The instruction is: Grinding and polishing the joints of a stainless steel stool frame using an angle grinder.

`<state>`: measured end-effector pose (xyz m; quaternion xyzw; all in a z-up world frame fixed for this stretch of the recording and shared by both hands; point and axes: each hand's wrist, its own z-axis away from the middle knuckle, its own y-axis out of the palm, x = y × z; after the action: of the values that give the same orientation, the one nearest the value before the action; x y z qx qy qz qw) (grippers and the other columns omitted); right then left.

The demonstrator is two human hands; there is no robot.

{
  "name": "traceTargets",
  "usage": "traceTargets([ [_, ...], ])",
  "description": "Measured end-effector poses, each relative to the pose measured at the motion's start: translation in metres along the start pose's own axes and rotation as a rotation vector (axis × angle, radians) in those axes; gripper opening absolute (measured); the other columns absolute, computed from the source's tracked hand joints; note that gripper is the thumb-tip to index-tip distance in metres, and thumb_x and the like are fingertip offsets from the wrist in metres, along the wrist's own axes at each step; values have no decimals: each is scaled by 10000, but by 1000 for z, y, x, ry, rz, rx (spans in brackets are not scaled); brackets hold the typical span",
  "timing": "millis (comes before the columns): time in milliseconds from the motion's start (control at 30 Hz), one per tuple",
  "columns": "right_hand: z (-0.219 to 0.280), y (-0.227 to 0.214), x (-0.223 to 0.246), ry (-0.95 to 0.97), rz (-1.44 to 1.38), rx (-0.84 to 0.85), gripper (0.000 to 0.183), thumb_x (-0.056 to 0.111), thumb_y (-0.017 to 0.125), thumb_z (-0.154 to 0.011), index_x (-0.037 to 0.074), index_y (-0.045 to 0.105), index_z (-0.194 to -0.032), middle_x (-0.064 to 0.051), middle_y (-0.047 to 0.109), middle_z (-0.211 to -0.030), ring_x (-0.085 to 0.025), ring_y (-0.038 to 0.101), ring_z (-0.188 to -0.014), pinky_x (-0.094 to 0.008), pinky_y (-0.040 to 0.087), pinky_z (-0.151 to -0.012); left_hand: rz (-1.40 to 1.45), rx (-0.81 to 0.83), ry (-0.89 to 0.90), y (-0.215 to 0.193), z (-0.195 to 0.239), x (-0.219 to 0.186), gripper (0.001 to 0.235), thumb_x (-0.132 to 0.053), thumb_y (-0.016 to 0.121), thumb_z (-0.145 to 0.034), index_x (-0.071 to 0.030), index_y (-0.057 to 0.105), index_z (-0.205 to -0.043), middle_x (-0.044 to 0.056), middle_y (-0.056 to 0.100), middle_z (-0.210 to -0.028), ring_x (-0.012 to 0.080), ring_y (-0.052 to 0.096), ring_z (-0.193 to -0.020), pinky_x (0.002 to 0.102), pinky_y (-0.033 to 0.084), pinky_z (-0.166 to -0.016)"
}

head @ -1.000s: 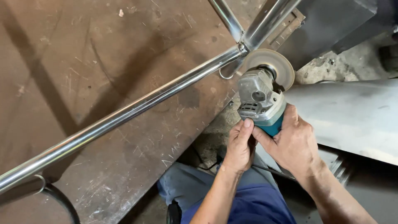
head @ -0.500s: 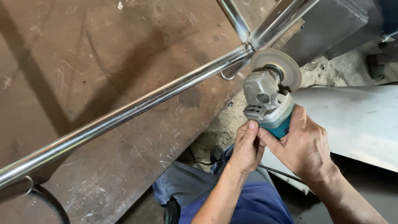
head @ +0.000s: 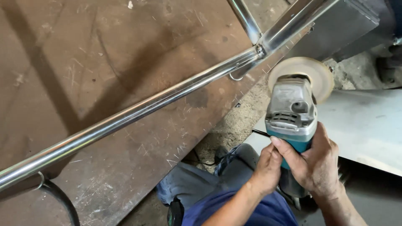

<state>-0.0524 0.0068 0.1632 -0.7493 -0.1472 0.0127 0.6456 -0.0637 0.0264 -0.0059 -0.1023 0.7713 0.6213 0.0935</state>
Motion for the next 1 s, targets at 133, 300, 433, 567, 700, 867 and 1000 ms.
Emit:
traceTargets([
  [133,8,1,2,75,-78,-61,585,304,825,-834,-56,577,-1222,-198,761,-1014,-293,782,-916,-391,599,-785,-252,-52,-91,18,13,-11,874,-707,263,-1059,40,562,-1401,127,656,-1333,232,612,-1266,359,470,-1120],
  [300,7,6,2,42,-9,-45,633,322,847,-789,-73,559,-1191,-212,752,-987,-309,771,-898,-402,597,-758,-240,-114,-93,24,15,-19,961,-744,145,-1035,37,482,-1482,165,590,-1447,269,554,-1371,374,418,-1173],
  [433,0,8,8,71,31,7,634,333,854,-782,-74,549,-1160,-222,737,-901,-332,766,-803,-422,591,-673,-182,-97,-118,20,9,-16,938,-716,103,-1034,16,457,-1503,156,569,-1465,275,547,-1378,373,413,-1182],
  [567,-8,6,14,-24,118,27,664,348,849,-796,-99,532,-1171,-236,720,-853,-356,754,-749,-435,586,-621,359,-188,-239,15,-11,-24,834,-665,143,-994,-105,431,-1541,39,543,-1527,172,509,-1436,318,373,-1242],
  [700,-13,2,18,-97,156,23,666,354,834,-808,-113,528,-1171,-241,715,-846,-360,753,-750,-435,586,-625,427,-155,-179,0,-24,-49,709,-598,320,-1082,-34,484,-1481,113,593,-1432,222,581,-1330,380,449,-1179],
  [867,-17,-1,15,-85,239,34,661,373,837,-790,-107,536,-1131,-264,696,-820,-395,736,-732,-458,574,-613,352,-55,-145,-7,-26,-32,692,-552,498,-1168,102,520,-1394,183,632,-1350,249,630,-1197,401,506,-1079],
  [1000,-15,-4,13,-104,221,23,675,393,831,-780,-108,534,-1123,-264,690,-818,-393,734,-715,-461,575,-600,419,-86,-166,8,-22,-18,775,-651,449,-1093,7,444,-1501,147,588,-1395,234,590,-1238,400,473,-1083],
])
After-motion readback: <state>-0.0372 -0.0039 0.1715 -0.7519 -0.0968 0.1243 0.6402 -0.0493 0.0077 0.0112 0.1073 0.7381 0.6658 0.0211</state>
